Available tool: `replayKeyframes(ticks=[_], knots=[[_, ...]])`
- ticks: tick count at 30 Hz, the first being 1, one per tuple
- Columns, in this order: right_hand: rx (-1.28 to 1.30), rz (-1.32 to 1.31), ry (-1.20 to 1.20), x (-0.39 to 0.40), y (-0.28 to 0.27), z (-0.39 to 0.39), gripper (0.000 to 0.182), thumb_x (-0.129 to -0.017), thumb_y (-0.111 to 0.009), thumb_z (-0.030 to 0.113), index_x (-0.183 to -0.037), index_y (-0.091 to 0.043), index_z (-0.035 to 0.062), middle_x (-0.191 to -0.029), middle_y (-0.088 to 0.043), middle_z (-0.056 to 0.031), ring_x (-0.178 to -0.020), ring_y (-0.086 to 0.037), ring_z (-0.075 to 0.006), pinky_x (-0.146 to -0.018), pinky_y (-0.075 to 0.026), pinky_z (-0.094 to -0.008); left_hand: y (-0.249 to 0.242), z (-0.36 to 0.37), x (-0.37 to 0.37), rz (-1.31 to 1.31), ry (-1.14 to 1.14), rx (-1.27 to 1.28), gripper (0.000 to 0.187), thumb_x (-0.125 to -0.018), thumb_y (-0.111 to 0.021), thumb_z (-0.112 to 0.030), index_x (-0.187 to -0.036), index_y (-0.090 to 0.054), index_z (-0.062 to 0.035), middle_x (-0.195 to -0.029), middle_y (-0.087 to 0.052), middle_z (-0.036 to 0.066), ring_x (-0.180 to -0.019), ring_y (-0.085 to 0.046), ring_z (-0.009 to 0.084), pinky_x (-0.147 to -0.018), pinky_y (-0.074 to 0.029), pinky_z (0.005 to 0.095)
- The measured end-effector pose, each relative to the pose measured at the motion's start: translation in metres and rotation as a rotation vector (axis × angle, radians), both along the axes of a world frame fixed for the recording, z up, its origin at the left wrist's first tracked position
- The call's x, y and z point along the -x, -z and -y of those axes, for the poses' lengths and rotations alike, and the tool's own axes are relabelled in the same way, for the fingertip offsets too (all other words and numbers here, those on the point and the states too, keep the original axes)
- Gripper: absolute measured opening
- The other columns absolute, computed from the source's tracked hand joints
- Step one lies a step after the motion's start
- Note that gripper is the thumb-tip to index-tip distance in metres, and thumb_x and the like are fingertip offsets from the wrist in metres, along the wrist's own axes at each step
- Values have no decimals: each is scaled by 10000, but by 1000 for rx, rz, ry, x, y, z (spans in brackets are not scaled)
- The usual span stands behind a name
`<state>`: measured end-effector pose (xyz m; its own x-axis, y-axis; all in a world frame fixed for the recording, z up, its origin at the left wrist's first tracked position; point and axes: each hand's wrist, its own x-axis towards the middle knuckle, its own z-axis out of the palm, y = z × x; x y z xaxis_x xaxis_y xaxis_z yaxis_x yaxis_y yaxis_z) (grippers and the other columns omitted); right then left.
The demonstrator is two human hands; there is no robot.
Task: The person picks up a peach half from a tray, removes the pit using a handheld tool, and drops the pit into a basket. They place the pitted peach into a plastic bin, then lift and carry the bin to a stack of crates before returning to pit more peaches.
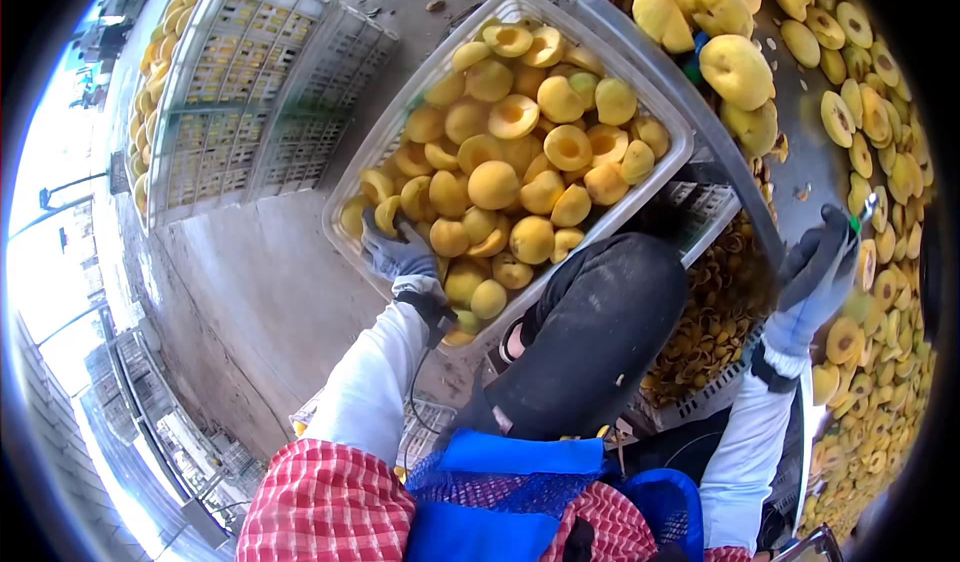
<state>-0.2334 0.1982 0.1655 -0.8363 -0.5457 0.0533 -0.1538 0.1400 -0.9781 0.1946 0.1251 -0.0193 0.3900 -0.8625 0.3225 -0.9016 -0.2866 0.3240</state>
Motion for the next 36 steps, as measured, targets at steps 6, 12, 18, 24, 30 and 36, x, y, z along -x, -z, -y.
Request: replayKeyframes(ticks=[6,12,18,24,30,36], knots=[[-117,93,158,3,-6,23,272,-944,-515,277,-997,-559,14,-530,-414,15,-378,-355,-48,-353,-259,-194,1,7,10,33,-39,-82,493,-840,-585,-241,-1278,-455,-57,-1244,-524,158,-1177,-460,338,-1012,-321,425],[-232,-7,127,1,7,27,237,-939,-545,274,-981,-568,42,-537,-399,43,-404,-324,-24,-367,-238,-181,20,7,-2,25,-22,-25,473,-859,-573,-246,-1275,-460,-53,-1233,-533,160,-1163,-474,335,-1007,-321,422],[-339,204,72,18,14,23,247,-922,-577,301,-987,-592,63,-593,-391,61,-484,-338,-22,-427,-264,-172,-5,9,-8,-128,-59,-112,469,-834,-587,-229,-1255,-485,-50,-1196,-564,170,-1105,-510,344,-966,-353,419],[-514,-118,14,24,27,18,179,-919,-584,236,-995,-600,75,-588,-428,63,-476,-380,-26,-419,-285,-180,-81,53,-12,-535,77,52,409,-863,-555,12,-1257,-449,35,-1253,-508,146,-1146,-493,246,-1001,-380,322],[-485,-36,101,25,35,15,193,-916,-591,220,-1040,-590,72,-595,-420,67,-470,-360,-25,-406,-276,-184,-55,77,-2,144,565,-443,604,-789,-596,-160,-1364,-413,-134,-1387,-373,191,-1229,-365,392,-1044,-264,489],[-568,-36,93,14,20,26,158,-943,-538,182,-998,-557,34,-711,-481,34,-572,-392,-42,-479,-314,-190,-88,95,23,-49,656,-569,664,-794,-661,-317,-1377,-403,-133,-1392,-372,181,-1289,-323,386,-1056,-251,497]])
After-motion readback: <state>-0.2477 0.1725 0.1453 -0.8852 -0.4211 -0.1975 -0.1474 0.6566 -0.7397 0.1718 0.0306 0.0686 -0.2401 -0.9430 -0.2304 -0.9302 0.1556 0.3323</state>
